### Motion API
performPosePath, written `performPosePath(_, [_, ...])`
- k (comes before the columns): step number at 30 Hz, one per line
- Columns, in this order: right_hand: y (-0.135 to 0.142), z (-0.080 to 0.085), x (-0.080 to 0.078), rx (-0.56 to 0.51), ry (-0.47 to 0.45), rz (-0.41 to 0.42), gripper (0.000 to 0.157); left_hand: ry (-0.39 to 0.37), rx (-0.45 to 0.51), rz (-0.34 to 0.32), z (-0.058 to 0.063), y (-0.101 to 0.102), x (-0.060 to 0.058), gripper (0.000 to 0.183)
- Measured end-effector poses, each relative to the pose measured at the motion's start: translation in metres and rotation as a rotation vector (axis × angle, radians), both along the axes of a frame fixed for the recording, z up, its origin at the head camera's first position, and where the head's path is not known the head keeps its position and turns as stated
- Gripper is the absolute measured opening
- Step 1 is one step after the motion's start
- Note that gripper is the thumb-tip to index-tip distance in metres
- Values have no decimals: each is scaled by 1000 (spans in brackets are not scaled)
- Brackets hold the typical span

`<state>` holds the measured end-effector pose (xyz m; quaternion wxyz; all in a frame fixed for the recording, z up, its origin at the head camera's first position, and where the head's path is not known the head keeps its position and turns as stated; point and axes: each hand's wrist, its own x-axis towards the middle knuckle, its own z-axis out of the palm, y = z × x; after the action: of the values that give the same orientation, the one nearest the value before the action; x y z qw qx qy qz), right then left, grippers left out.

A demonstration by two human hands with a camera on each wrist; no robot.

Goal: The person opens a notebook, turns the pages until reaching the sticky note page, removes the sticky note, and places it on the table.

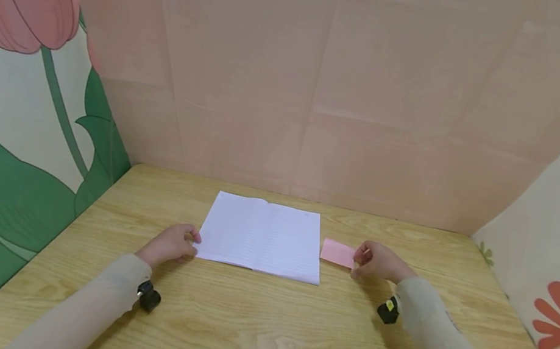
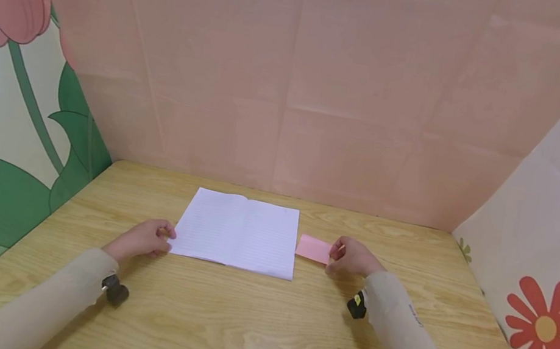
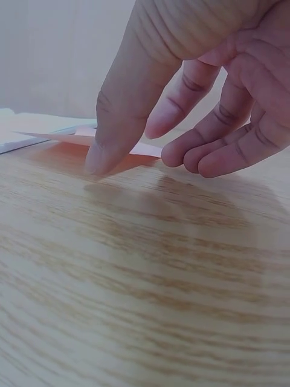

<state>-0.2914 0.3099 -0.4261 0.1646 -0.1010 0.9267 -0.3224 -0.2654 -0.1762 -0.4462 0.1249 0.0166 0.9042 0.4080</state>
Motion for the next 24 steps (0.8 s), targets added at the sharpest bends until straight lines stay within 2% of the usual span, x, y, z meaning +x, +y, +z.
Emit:
performPosePath(9, [-1, 3, -4, 20, 13, 16, 41, -3, 4, -13, 1, -3, -1, 22])
performPosePath(14, [-2, 13, -4, 50, 66, 48, 34, -28, 2, -69, 13, -6, 1, 20])
performPosePath(19, [-7, 33, -3, 35, 129, 51, 26, -29, -56, -95, 32, -1, -8, 19])
performPosePath(21, [-11, 43, -3, 24, 148, 45, 25, -14, -71, -104, 44, 4, -13, 22])
performPosePath(24, [-22, 58, -5, 5, 207, 15, 23, 59, -106, -136, 68, 15, -20, 26])
